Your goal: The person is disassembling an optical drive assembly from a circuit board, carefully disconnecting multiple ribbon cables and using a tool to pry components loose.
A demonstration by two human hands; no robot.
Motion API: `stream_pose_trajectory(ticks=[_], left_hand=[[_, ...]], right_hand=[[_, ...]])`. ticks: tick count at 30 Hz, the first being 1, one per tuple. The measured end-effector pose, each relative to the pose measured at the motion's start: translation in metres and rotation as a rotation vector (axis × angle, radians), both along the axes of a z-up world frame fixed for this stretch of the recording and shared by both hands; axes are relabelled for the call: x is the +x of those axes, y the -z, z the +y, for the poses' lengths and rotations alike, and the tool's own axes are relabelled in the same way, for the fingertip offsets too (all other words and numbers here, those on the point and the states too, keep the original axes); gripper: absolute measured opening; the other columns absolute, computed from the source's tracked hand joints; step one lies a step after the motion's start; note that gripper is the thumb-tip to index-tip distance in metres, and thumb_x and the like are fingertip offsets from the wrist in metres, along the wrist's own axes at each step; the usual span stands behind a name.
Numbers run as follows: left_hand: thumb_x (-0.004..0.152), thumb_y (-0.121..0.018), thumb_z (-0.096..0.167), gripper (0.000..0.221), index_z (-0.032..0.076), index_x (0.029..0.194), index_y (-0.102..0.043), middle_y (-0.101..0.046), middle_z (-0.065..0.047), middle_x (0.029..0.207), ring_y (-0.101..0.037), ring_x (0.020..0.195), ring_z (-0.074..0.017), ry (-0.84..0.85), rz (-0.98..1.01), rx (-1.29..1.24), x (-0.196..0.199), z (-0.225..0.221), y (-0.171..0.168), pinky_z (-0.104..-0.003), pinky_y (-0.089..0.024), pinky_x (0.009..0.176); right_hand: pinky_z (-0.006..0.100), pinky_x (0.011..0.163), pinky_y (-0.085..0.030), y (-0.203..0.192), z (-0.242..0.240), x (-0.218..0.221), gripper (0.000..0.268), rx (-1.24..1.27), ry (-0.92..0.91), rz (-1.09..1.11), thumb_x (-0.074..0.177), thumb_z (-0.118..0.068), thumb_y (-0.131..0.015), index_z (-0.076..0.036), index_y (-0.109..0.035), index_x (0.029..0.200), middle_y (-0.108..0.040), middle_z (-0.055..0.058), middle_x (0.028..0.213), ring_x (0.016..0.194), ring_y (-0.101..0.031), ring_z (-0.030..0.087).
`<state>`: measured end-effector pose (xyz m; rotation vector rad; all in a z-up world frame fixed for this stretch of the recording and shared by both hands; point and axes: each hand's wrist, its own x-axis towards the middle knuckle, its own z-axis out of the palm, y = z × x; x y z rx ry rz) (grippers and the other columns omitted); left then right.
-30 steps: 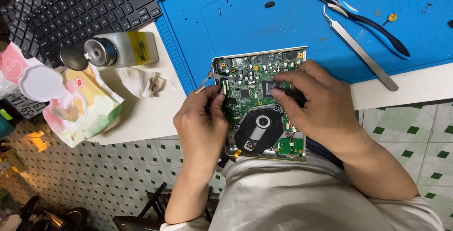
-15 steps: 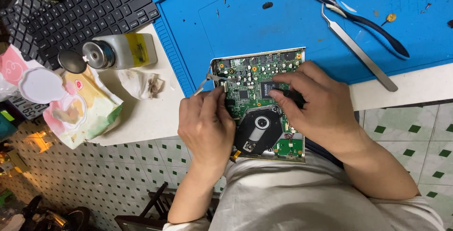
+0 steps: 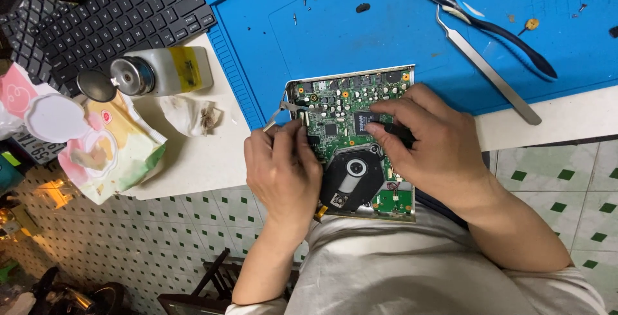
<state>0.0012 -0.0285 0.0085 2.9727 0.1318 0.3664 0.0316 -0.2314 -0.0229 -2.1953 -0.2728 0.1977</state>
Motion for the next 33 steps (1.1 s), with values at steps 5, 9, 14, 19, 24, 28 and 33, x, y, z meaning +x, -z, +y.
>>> stream_pose_trajectory(ticks=[5,9,14,19,24,28,33], left_hand=[[0.096,-0.073,0.010,0.009,0.009,0.105,-0.077,-0.054,-0.007,0.085,-0.052,0.073,-0.0232,0.038,0.054,-0.048,0.000,0.003,-0.005,-0.036,-0.038,0.050],[0.097,-0.069,0.005,0.016,0.008,0.110,-0.077,-0.059,-0.008,0.090,-0.056,0.075,-0.0275,0.103,0.062,0.005,-0.001,0.003,-0.013,-0.039,-0.041,0.054],[0.094,-0.055,-0.003,0.028,-0.003,0.119,-0.068,-0.059,-0.016,0.097,-0.049,0.075,-0.0293,0.325,0.191,0.308,0.004,0.002,-0.025,-0.039,-0.038,0.054],[0.098,-0.046,-0.003,0.031,-0.009,0.123,-0.064,-0.055,-0.014,0.091,-0.048,0.077,-0.0257,0.269,0.206,0.395,-0.004,-0.016,-0.016,-0.034,-0.039,0.057],[0.094,-0.041,-0.003,0.034,-0.014,0.116,-0.065,-0.049,-0.014,0.084,-0.044,0.071,-0.0273,0.189,0.132,0.358,0.002,-0.034,-0.014,-0.038,-0.033,0.057],[0.090,-0.043,0.002,0.033,-0.010,0.111,-0.065,-0.047,-0.012,0.083,-0.043,0.071,-0.0263,0.169,0.142,0.371,0.003,-0.034,-0.015,-0.038,-0.032,0.057],[0.093,-0.051,0.005,0.035,-0.014,0.119,-0.065,-0.056,-0.018,0.089,-0.044,0.073,-0.0286,0.266,0.135,0.208,0.000,-0.014,-0.017,-0.041,-0.034,0.059]], right_hand=[[0.036,0.053,-0.043,0.000,0.000,0.000,0.023,-0.001,0.000,0.006,0.099,-0.028,-0.078,-0.013,-0.078,0.115,-0.064,-0.001,0.097,0.062,-0.056,0.019],[0.035,0.052,-0.040,0.001,0.000,0.000,0.023,0.004,0.004,0.008,0.098,-0.027,-0.079,-0.013,-0.078,0.116,-0.063,-0.001,0.096,0.060,-0.052,0.018],[0.036,0.053,-0.042,0.001,0.001,0.000,0.021,-0.006,0.003,-0.025,0.100,-0.028,-0.078,-0.014,-0.078,0.115,-0.063,-0.001,0.096,0.064,-0.055,0.019],[0.036,0.052,-0.042,0.000,0.000,0.000,0.021,0.012,0.002,-0.009,0.100,-0.027,-0.078,-0.013,-0.077,0.116,-0.065,0.000,0.098,0.062,-0.054,0.019],[0.035,0.052,-0.042,0.001,0.000,0.000,0.021,-0.009,0.002,-0.029,0.100,-0.026,-0.078,-0.013,-0.077,0.116,-0.065,0.000,0.098,0.065,-0.058,0.019],[0.034,0.053,-0.043,-0.001,0.000,0.000,0.020,0.007,0.003,-0.021,0.100,-0.025,-0.078,-0.013,-0.078,0.116,-0.064,0.000,0.097,0.064,-0.056,0.019],[0.036,0.052,-0.042,0.001,0.000,0.000,0.022,0.005,0.007,0.001,0.099,-0.027,-0.078,-0.013,-0.078,0.116,-0.063,0.000,0.096,0.061,-0.054,0.019]])
